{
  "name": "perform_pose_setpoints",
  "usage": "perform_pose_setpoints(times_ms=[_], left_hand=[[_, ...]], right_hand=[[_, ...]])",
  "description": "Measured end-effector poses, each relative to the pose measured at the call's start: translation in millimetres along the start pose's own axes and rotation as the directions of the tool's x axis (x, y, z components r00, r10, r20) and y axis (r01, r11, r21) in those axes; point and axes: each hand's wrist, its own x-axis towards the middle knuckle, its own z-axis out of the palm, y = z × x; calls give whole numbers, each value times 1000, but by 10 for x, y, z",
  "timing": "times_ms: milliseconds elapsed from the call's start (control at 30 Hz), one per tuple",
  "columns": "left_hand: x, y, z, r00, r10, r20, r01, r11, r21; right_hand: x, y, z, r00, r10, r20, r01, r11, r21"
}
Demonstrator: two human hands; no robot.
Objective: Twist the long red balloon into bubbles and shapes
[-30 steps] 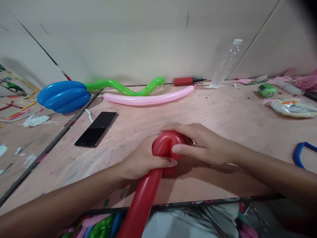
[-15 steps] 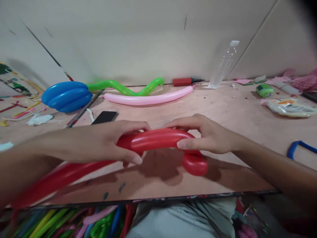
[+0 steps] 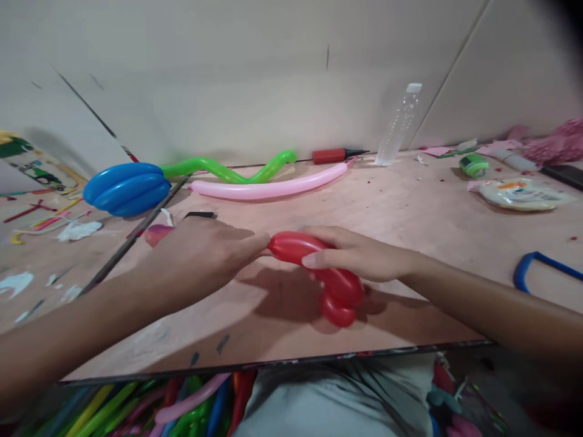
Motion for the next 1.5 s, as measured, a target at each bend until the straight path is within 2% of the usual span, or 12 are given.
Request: perform_pose_setpoints(times_ms=[67,133,267,400,533,667,733,867,1100,1200,1300,1500], left_hand=[[18,-30,31,990,115,78,-126,978,165],[35,-84,71,983,132,125,-162,946,279],[45,-261,129,999,-39,-25,45,932,358],[-6,-435,147,986,-82,-145,137,893,428],[-76,-541,162,988,148,-32,-108,836,538],[-97,-565,153,933,328,147,-345,700,625],[-100,-575,137,945,289,154,-319,708,630],[-135,-704,103,992,87,93,-126,754,645],[-246,-929,112,961,123,249,-246,791,559],[-282,-932,114,982,-10,189,-100,819,564],[-338,-992,85,973,-207,104,99,778,621],[-405,-1010,-16,946,-247,210,71,791,607]], right_hand=[[-2,-18,27,999,35,-40,-35,999,15],[-2,-21,23,996,62,-60,-60,998,36],[-9,-9,-106,994,36,-105,-34,999,26],[-42,-23,-278,991,-31,-128,6,981,-195],[-91,-68,-349,990,-30,-141,-39,885,-464],[-128,-139,-382,995,-3,-102,-59,801,-596],[-135,-150,-411,997,32,-73,-71,776,-627],[-125,-68,-494,994,53,-96,-105,724,-682],[-107,33,-560,994,57,-92,-106,673,-732],[-112,9,-562,992,85,-91,-124,657,-743],[-109,5,-575,986,112,-124,-167,638,-751],[-67,57,-579,985,108,-134,-172,645,-745]])
